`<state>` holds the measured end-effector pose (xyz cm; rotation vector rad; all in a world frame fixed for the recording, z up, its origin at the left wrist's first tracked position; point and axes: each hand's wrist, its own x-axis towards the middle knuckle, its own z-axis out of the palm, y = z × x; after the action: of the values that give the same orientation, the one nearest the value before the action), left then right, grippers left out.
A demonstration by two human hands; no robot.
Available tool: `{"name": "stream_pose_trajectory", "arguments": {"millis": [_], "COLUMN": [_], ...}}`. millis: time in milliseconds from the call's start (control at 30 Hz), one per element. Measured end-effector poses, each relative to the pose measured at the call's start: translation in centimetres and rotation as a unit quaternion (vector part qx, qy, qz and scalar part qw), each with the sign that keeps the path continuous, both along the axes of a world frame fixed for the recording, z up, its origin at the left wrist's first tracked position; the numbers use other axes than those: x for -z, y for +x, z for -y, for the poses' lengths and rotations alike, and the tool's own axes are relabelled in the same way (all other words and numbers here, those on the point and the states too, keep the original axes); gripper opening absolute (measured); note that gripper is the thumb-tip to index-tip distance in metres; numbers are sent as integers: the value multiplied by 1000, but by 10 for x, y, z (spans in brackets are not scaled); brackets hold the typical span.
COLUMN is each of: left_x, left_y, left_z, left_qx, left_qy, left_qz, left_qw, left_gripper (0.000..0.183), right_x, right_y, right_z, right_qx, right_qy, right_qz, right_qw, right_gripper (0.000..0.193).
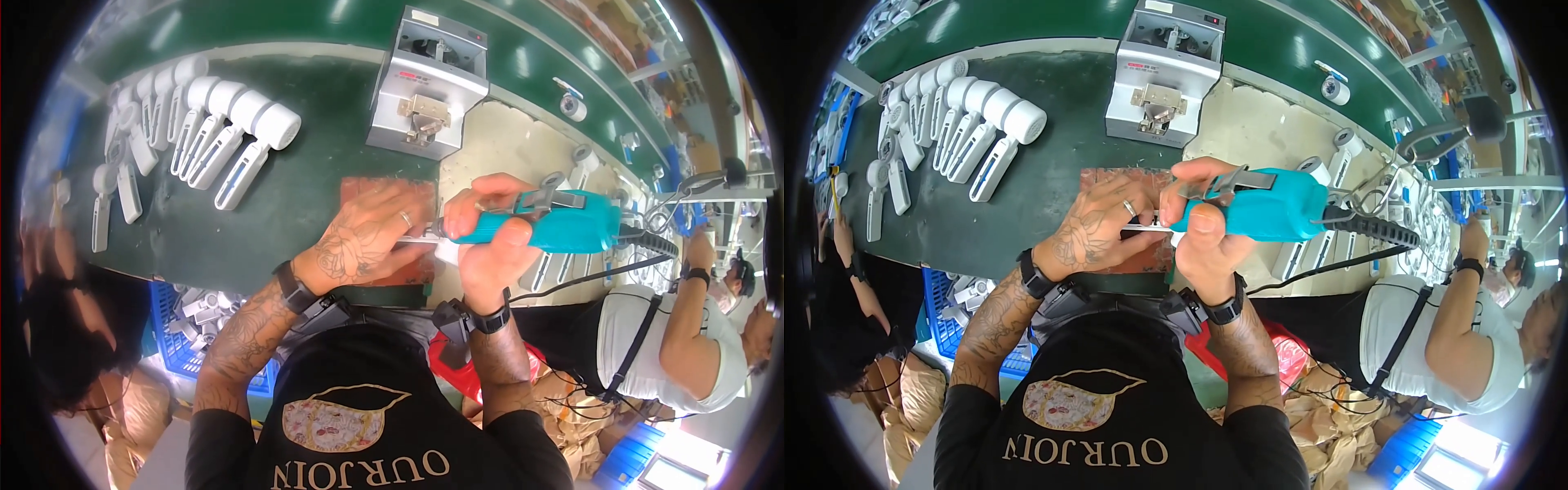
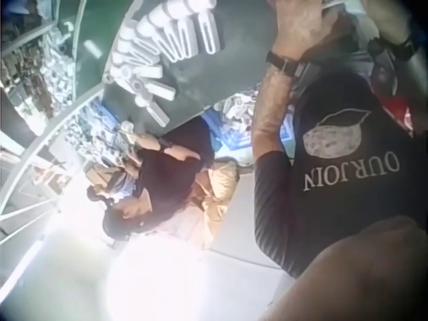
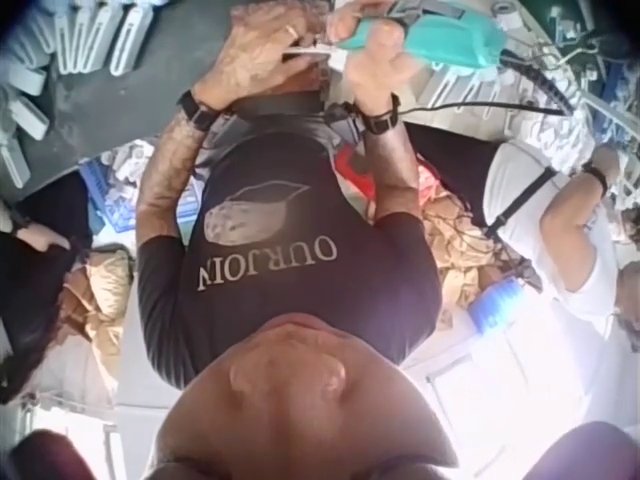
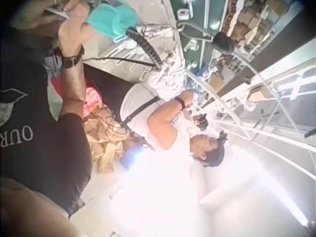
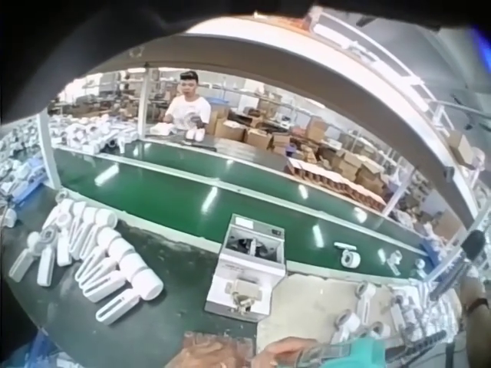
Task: The person picks up a handheld fan, places it on a red block, and uses a power screwdriver to drive a screw into the handle. This process is repeated for multiple fans, occasionally using a manual screwdriver to pry open the handle casing before fastening the screw.
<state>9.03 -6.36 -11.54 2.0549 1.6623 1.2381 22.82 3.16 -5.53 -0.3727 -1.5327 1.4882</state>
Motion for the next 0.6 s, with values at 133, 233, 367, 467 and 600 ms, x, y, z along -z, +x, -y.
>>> {"name": "stream_pose_trajectory", "arguments": {"millis": [133,233,367,467,600], "left_x": [-10,-5,-1,1,-8], "left_y": [0,-2,0,0,2], "left_z": [-2,-3,-4,-4,-2], "left_qx": [7,16,8,17,2], "left_qy": [-18,-53,-13,-53,-83], "left_qz": [22,53,66,119,106], "left_qw": [1000,997,998,991,991], "left_gripper": [29,28,28,28,28], "right_x": [3,6,5,7,8], "right_y": [1,1,5,8,7], "right_z": [-1,-3,-3,-4,-3], "right_qx": [-3,-16,-17,-43,-34], "right_qy": [12,-4,-17,-32,-34], "right_qz": [-11,-15,-20,-27,-29], "right_qw": [1000,1000,1000,998,998], "right_gripper": [72,73,73,73,74]}}
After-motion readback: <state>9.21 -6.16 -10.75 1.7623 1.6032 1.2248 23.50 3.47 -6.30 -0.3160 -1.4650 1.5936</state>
